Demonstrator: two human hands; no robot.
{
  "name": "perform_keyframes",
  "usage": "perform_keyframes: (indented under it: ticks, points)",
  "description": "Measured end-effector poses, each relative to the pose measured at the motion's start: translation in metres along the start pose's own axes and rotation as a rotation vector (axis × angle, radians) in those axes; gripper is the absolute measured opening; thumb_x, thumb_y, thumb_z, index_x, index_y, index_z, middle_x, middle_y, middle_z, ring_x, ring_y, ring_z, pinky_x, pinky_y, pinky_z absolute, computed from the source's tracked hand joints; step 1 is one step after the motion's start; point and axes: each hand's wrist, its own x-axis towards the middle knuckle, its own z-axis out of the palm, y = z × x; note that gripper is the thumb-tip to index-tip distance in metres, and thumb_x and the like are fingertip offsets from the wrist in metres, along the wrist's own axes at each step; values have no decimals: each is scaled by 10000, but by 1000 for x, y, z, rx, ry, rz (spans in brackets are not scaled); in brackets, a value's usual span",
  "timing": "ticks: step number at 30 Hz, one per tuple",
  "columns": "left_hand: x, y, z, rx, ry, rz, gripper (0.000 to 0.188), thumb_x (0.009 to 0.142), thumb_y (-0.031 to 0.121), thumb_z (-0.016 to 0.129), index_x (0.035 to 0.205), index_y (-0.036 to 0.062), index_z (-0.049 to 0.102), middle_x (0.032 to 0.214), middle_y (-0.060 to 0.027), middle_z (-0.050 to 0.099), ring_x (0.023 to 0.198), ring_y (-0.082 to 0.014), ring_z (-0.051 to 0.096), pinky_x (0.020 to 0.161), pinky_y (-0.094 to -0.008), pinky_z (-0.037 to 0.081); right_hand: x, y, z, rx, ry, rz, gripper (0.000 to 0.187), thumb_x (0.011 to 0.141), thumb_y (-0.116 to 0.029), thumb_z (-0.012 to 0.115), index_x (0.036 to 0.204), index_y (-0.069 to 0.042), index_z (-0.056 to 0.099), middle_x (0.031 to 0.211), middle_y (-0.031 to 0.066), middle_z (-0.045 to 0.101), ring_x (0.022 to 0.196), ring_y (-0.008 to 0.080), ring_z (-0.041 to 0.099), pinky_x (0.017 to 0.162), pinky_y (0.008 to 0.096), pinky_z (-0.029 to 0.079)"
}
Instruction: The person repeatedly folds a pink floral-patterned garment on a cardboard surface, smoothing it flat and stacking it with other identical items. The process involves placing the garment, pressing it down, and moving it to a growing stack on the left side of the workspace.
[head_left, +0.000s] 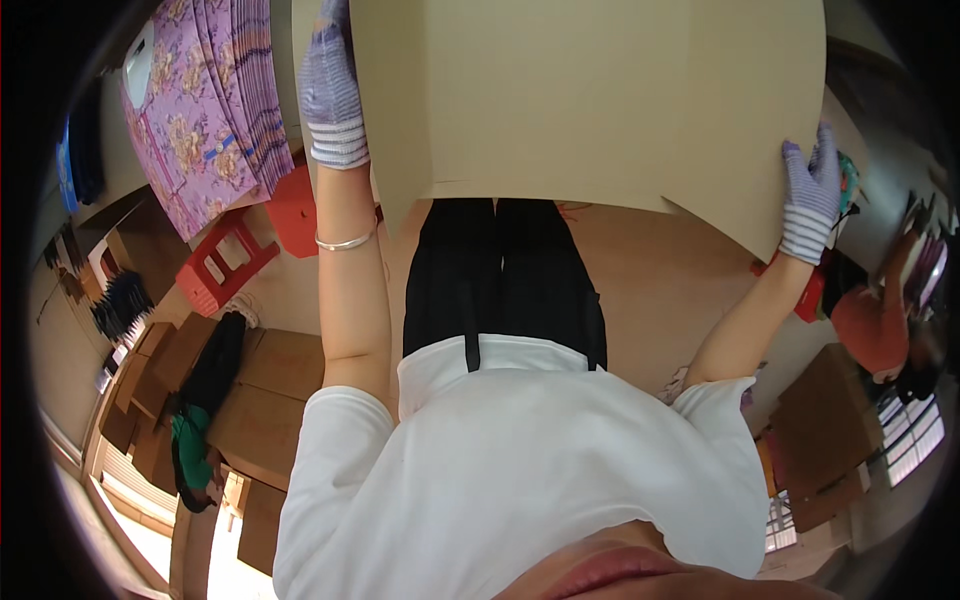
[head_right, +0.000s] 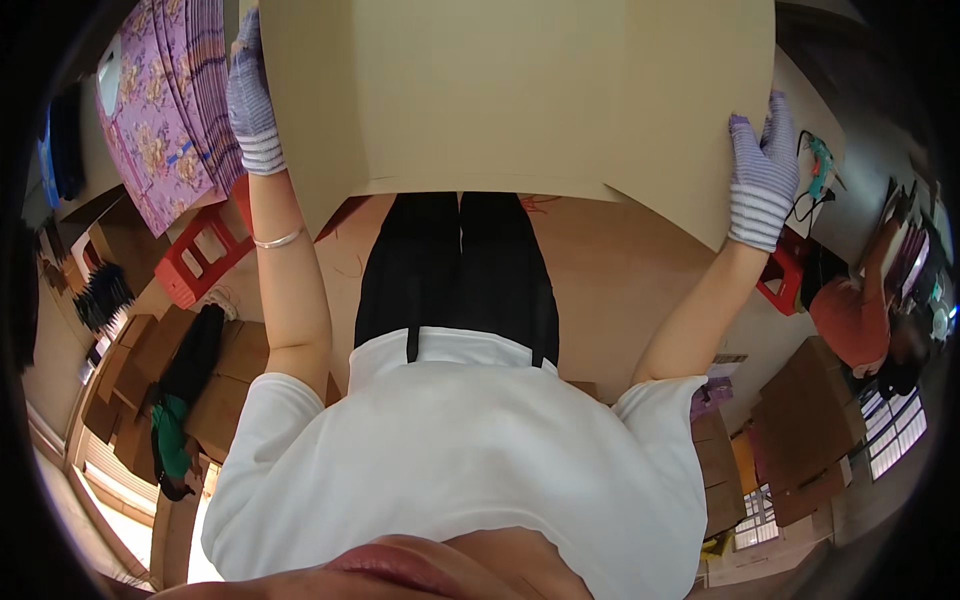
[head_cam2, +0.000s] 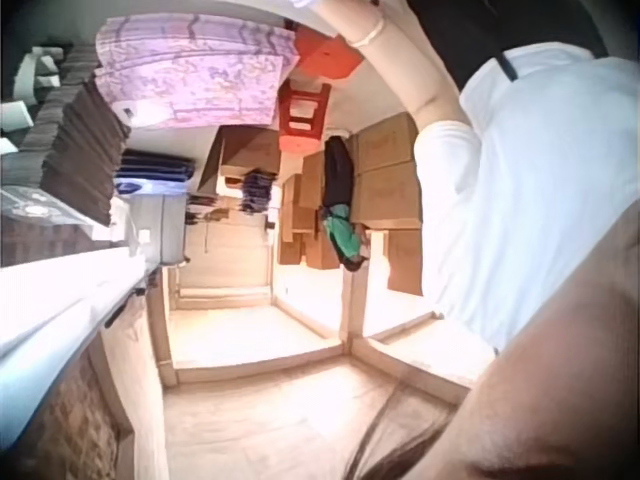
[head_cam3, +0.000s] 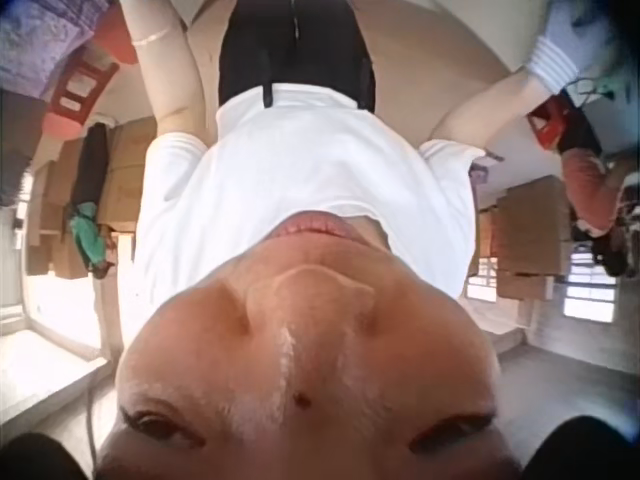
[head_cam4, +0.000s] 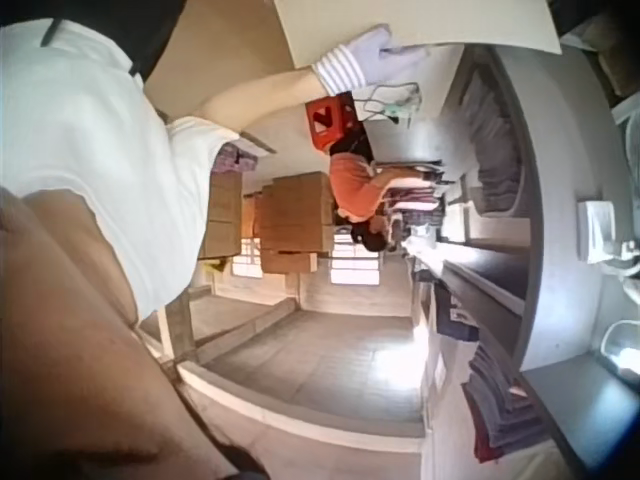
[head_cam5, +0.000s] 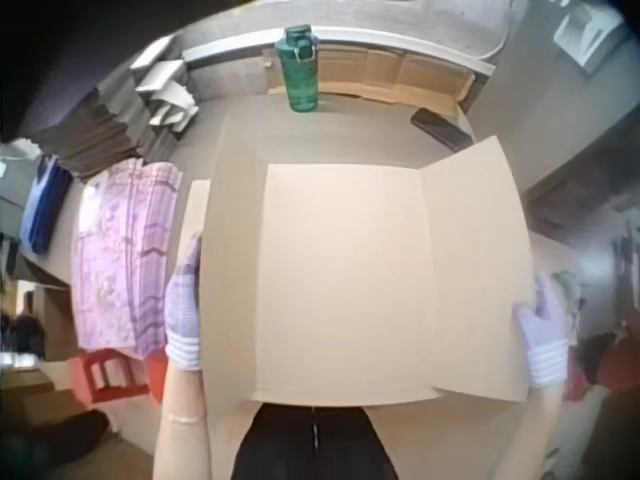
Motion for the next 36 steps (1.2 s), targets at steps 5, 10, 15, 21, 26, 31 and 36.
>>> perform_keyframes:
  ticks: [5,10,15,21,26,31,36]
  points:
    - [-12,16,69,451,38,299,579,1032,427,408,1490,72,395,1544,-220,344,1436,-418,289,1188,-427,219,-21,-54,17,-311,73,-401,389,899,-123,657,1275,-39,604,1218,126,669,1115,242,632,967,353,487]
    - [-31,-5,125,1181,-56,692,522,986,349,451,1421,64,488,1536,-265,321,1420,-482,275,1154,-553,221,-81,-84,111,547,-624,-47,257,909,-135,660,1138,-21,677,1010,92,728,863,128,677,804,267,537]
    - [-38,-30,146,1338,-78,596,499,884,326,537,1317,79,568,1538,-256,324,1420,-488,273,1115,-644,196,-100,-101,166,344,-594,-15,316,830,-259,744,1072,-60,701,899,86,714,782,189,672,756,312,535]
    - [-51,-32,140,1361,-170,530,541,806,278,616,1309,86,575,1557,-234,305,1434,-483,247,1134,-663,160,-96,-108,187,-2,-518,-113,274,812,-269,754,1013,-91,700,869,59,712,785,201,671,758,340,537]
    - [-91,-23,113,1435,-319,419,658,806,380,640,1411,153,509,1587,-205,261,1450,-482,215,1146,-667,112,-96,-106,184,-33,-524,-122,264,815,-276,761,1002,-103,691,866,45,710,776,190,672,752,332,541]
    - [-117,-24,94,1475,-391,342,712,816,473,627,1450,187,474,1593,-190,257,1459,-485,188,1151,-669,79,-96,-102,186,-60,-526,-154,259,810,-277,768,984,-106,682,855,45,703,761,191,666,741,333,539]
    - [-119,-28,90,1420,-377,368,691,831,484,608,1437,173,486,1593,-182,261,1461,-488,181,1148,-675,82,-97,-102,187,-60,-514,-179,255,805,-272,772,966,-100,673,839,50,691,743,197,657,732,341,538]
